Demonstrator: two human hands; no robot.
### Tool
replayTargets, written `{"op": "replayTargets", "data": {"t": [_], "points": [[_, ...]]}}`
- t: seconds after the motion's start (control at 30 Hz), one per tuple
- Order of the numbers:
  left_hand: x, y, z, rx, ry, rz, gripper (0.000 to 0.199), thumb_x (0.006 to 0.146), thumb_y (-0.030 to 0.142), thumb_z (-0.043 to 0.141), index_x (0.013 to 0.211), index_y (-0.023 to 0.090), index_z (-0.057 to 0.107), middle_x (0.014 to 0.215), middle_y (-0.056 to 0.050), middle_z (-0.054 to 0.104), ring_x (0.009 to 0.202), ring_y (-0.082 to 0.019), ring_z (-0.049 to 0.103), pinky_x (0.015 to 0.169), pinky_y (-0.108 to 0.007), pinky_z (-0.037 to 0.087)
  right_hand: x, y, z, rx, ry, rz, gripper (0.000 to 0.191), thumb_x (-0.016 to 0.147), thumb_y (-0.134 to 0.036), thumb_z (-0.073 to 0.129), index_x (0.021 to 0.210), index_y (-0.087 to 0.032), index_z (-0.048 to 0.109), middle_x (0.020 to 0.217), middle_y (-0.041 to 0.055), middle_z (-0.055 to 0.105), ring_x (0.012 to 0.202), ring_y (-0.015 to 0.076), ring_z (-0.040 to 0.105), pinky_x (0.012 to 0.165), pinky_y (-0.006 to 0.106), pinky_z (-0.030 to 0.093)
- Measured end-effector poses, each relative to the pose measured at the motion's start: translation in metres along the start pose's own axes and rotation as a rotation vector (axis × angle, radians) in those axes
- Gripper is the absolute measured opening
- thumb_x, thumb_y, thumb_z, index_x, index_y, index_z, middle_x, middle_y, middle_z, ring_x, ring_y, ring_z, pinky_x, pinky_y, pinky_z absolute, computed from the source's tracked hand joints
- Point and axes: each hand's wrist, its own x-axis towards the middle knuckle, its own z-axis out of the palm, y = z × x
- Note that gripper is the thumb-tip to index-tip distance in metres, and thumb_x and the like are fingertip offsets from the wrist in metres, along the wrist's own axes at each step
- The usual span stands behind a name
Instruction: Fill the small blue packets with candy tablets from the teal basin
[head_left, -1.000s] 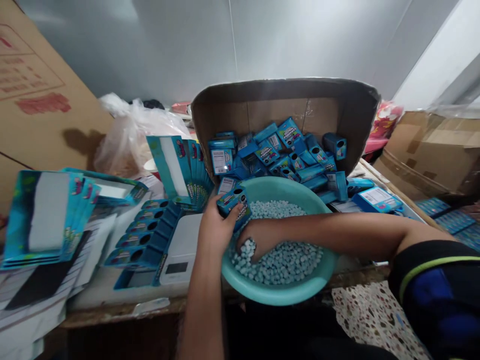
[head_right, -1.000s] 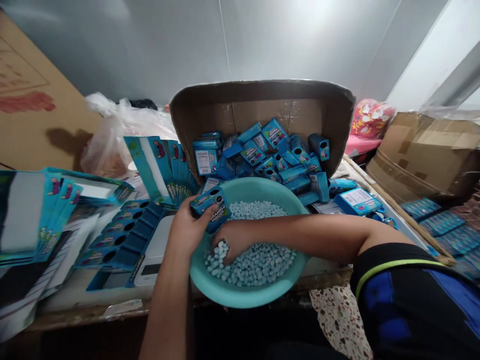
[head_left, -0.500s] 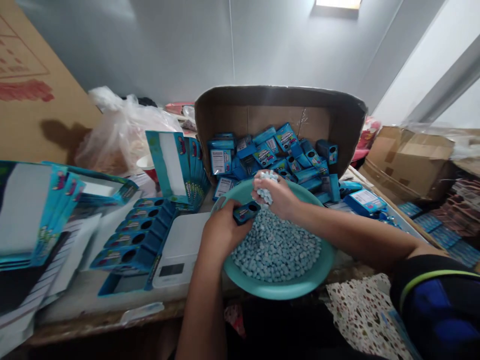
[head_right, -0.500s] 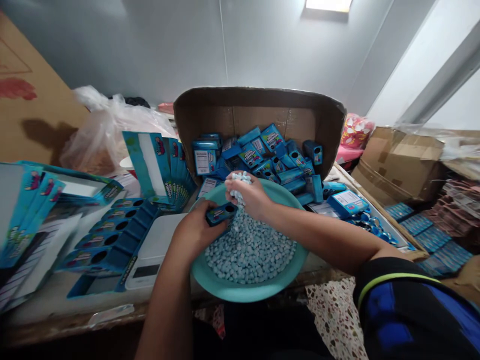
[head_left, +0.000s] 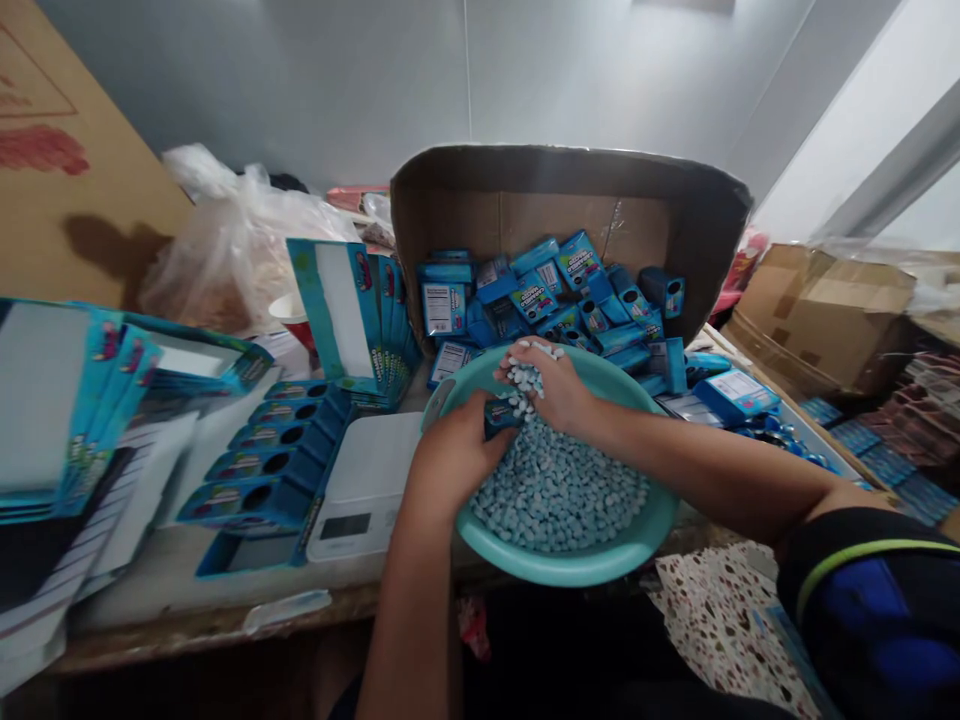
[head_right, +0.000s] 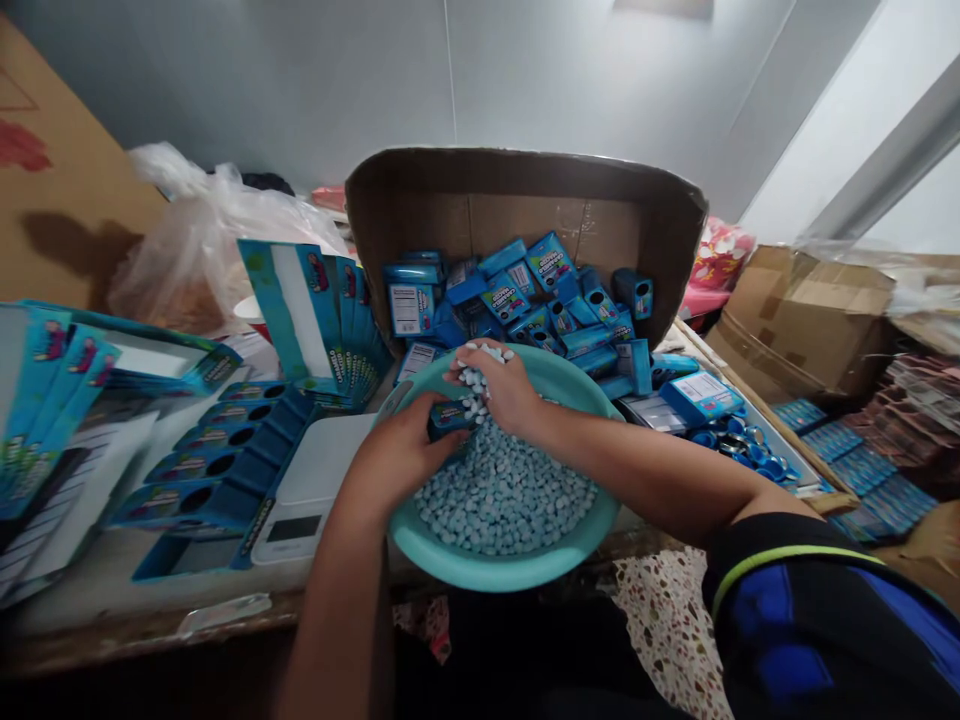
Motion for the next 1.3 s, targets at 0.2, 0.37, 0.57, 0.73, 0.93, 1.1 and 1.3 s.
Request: {"op": "replayTargets", "data": {"t": [0.2,0.37,0.57,0.73,0.93,1.1,1.3], "points": [[0.002,-0.005,0.003,-0.063,0.033,0.018,0.039,0.098,0.036,0.071,0.134,0.023,0.061,0.117,-0.01,0.076,0.112,-0.038,0.072,0.091,-0.047,0.057,0.006,-0.002,-0.003,-0.013,-0.007,0.012,0.027,0.077,-0.047,0.081,0.081,-0.028,0.062,0.083,0.0038,0.068,0.099,0.0304,0.073,0.086,0.045,0.064],[0.004,-0.009,0.004,-0.155,0.058,0.032,0.037,0.099,0.034,0.07,0.134,0.024,0.059,0.126,-0.011,0.073,0.115,-0.036,0.071,0.094,-0.046,0.057,0.01,-0.008,-0.003,-0.054,-0.031,0.008,0.026,0.081,-0.05,0.076,0.084,-0.028,0.062,0.087,0.0042,0.067,0.098,0.0287,0.073,0.089,0.044,0.062],[0.004,-0.007,0.001,-0.159,0.054,-0.004,0.037,0.094,0.035,0.076,0.128,0.028,0.063,0.119,-0.008,0.075,0.109,-0.035,0.073,0.092,-0.045,0.058,0.004,-0.015,-0.002,-0.196,-0.142,0.025,0.033,0.093,-0.054,0.058,0.086,-0.022,0.066,0.094,0.0102,0.068,0.103,0.0294,0.071,0.097,0.045,0.057],[0.002,-0.006,0.002,-0.223,0.097,0.003,0.041,0.095,0.032,0.075,0.133,0.028,0.062,0.13,-0.008,0.072,0.123,-0.034,0.069,0.102,-0.048,0.057,0.0,-0.021,-0.002,-0.213,-0.264,0.037,0.043,0.093,-0.062,0.052,0.096,-0.023,0.069,0.097,0.0081,0.07,0.103,0.0268,0.071,0.098,0.04,0.057],[0.002,-0.008,0.002,-0.273,0.108,0.017,0.049,0.096,0.032,0.074,0.143,0.026,0.06,0.141,-0.01,0.068,0.13,-0.034,0.066,0.108,-0.048,0.056,-0.004,-0.025,-0.004,-0.088,-0.407,-0.109,0.057,0.095,-0.071,0.059,0.125,-0.023,0.063,0.098,0.0049,0.071,0.096,0.0247,0.073,0.094,0.04,0.057],[0.0,-0.008,0.001,-0.276,0.099,0.007,0.046,0.097,0.033,0.071,0.142,0.03,0.064,0.134,-0.007,0.072,0.118,-0.032,0.072,0.099,-0.044,0.06,0.0,-0.025,-0.002,-0.081,-0.339,0.027,0.06,0.1,-0.075,0.052,0.124,-0.021,0.06,0.097,0.0068,0.073,0.098,0.0258,0.073,0.096,0.041,0.056],[-0.001,-0.006,0.0,-0.294,0.153,-0.016,0.039,0.097,0.033,0.069,0.135,0.026,0.069,0.133,-0.007,0.073,0.11,-0.03,0.074,0.088,-0.04,0.061,-0.001,-0.035,-0.005,-0.176,-0.332,0.111,0.059,0.098,-0.078,0.054,0.115,-0.023,0.067,0.108,0.0114,0.078,0.116,0.0286,0.071,0.117,0.047,0.045]]}}
